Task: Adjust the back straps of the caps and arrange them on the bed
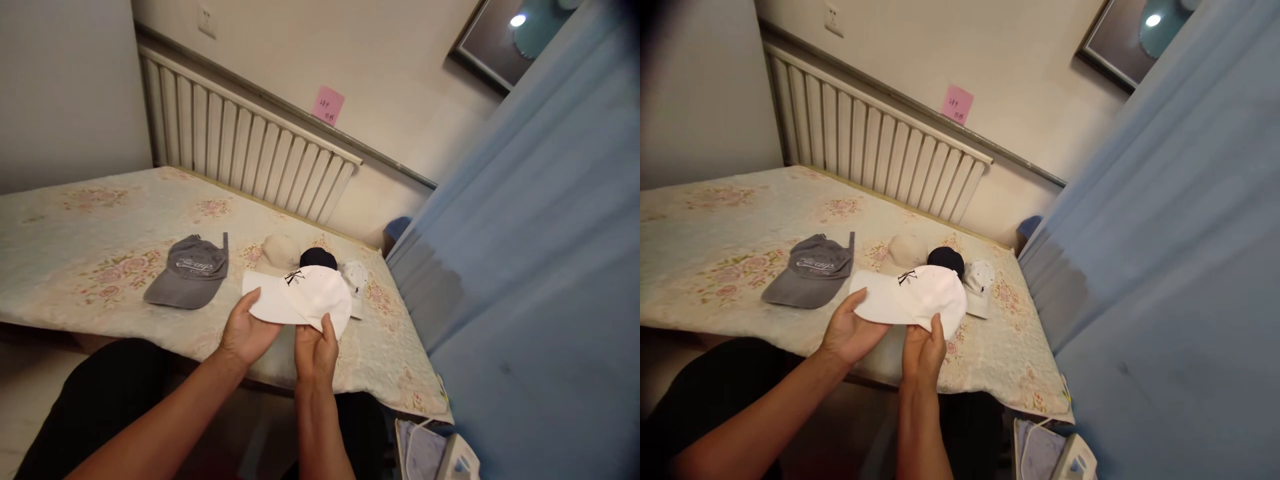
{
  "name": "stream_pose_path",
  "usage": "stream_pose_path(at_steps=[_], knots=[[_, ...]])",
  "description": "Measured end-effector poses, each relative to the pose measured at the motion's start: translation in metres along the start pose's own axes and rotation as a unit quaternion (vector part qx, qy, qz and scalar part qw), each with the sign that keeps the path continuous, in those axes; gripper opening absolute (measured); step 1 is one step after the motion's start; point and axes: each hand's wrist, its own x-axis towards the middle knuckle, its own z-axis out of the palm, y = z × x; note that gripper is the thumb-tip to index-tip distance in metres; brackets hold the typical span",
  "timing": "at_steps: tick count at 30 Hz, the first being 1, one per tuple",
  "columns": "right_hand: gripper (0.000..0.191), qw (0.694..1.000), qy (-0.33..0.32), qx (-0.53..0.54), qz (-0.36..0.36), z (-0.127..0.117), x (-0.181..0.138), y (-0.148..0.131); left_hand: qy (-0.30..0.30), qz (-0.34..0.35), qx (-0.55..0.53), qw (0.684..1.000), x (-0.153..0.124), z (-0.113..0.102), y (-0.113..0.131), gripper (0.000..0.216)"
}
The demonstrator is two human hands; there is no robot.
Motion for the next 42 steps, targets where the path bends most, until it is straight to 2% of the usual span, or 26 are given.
stream_pose_path(at_steps=[5,10,15,20,24,29,31,35,42], knots=[[0.044,0.998,0.011,0.019,0.051,-0.014,0.005,-0.008,0.043,-0.003,0.019,0.999,0.002,-0.006,0.017,0.040],[0.043,0.998,0.026,0.032,0.047,-0.016,0.000,0.002,0.064,-0.004,0.030,0.997,-0.002,-0.006,0.009,0.037],[0.044,0.992,0.054,0.036,0.104,-0.013,-0.001,0.009,0.036,-0.029,0.012,0.999,-0.007,-0.006,0.000,0.034],[0.041,0.986,0.086,0.025,0.140,-0.025,0.010,0.003,0.031,-0.051,0.024,0.998,-0.005,-0.012,0.006,0.043],[0.039,0.977,0.088,0.004,0.193,-0.037,0.015,-0.005,0.029,-0.085,0.043,0.995,-0.005,-0.012,0.011,0.053],[0.038,0.968,0.083,-0.012,0.235,-0.043,0.013,-0.014,0.051,-0.159,0.097,0.981,-0.002,-0.015,0.015,0.057],[0.042,0.970,0.064,-0.005,0.236,-0.043,0.011,-0.015,0.063,-0.161,0.119,0.978,0.000,-0.018,0.014,0.054],[0.052,0.981,0.017,0.007,0.192,-0.044,0.005,-0.012,0.067,-0.123,0.130,0.982,0.002,-0.018,0.011,0.050],[0.038,0.985,0.055,0.043,0.157,-0.042,-0.016,0.007,0.042,-0.086,0.122,0.988,0.001,-0.014,0.004,0.051]])
